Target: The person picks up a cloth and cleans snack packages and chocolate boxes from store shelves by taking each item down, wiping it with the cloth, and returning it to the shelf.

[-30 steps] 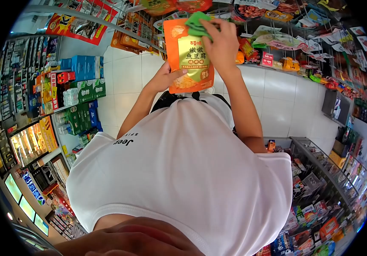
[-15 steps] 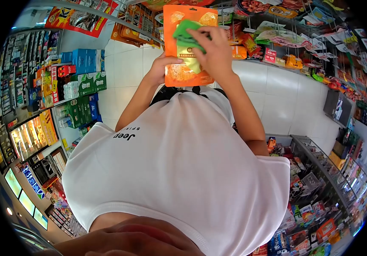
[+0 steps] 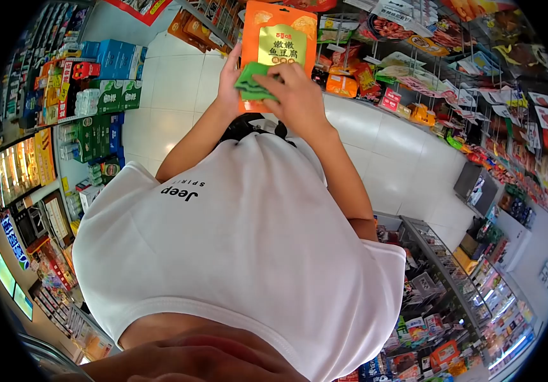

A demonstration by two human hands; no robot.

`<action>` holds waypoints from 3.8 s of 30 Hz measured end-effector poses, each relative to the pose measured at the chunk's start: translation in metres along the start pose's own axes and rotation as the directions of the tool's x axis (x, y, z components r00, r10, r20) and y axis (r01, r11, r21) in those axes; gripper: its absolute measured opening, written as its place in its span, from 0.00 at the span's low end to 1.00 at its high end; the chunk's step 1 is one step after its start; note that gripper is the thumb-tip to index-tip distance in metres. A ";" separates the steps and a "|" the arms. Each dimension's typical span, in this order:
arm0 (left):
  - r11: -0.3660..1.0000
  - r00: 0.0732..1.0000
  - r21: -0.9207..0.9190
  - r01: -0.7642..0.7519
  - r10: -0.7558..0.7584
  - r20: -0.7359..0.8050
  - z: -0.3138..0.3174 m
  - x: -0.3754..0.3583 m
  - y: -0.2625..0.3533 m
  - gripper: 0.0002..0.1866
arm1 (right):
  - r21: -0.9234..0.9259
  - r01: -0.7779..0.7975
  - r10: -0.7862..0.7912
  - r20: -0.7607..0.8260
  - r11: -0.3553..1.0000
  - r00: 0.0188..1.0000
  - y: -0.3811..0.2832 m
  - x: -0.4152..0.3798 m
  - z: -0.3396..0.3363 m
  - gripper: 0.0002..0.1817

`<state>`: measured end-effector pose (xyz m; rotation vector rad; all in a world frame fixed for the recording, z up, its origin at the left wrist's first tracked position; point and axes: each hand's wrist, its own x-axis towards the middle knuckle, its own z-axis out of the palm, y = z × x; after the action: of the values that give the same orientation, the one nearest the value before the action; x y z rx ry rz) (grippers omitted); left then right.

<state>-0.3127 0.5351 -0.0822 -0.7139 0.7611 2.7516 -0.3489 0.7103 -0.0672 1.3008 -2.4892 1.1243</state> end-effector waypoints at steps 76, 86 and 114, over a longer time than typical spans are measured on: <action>0.884 0.759 0.088 -0.460 0.339 0.556 -0.041 -0.091 0.073 0.50 | 0.677 -0.203 0.449 -0.209 0.707 0.869 -0.059 0.032 0.059 0.19; 0.830 0.781 0.109 -0.548 0.460 0.422 -0.066 -0.095 0.084 0.56 | 0.917 -0.241 0.531 0.039 0.316 0.847 -0.103 0.042 0.070 0.26; 0.834 0.858 0.297 -0.464 0.341 0.385 -0.109 -0.138 0.125 0.50 | -0.053 0.099 -0.105 -0.128 0.994 0.986 -0.176 0.081 0.018 0.30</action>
<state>-0.1883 0.3636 -0.0414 -0.0153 1.4554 2.8219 -0.2636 0.5823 0.0518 1.2822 -2.3138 1.0855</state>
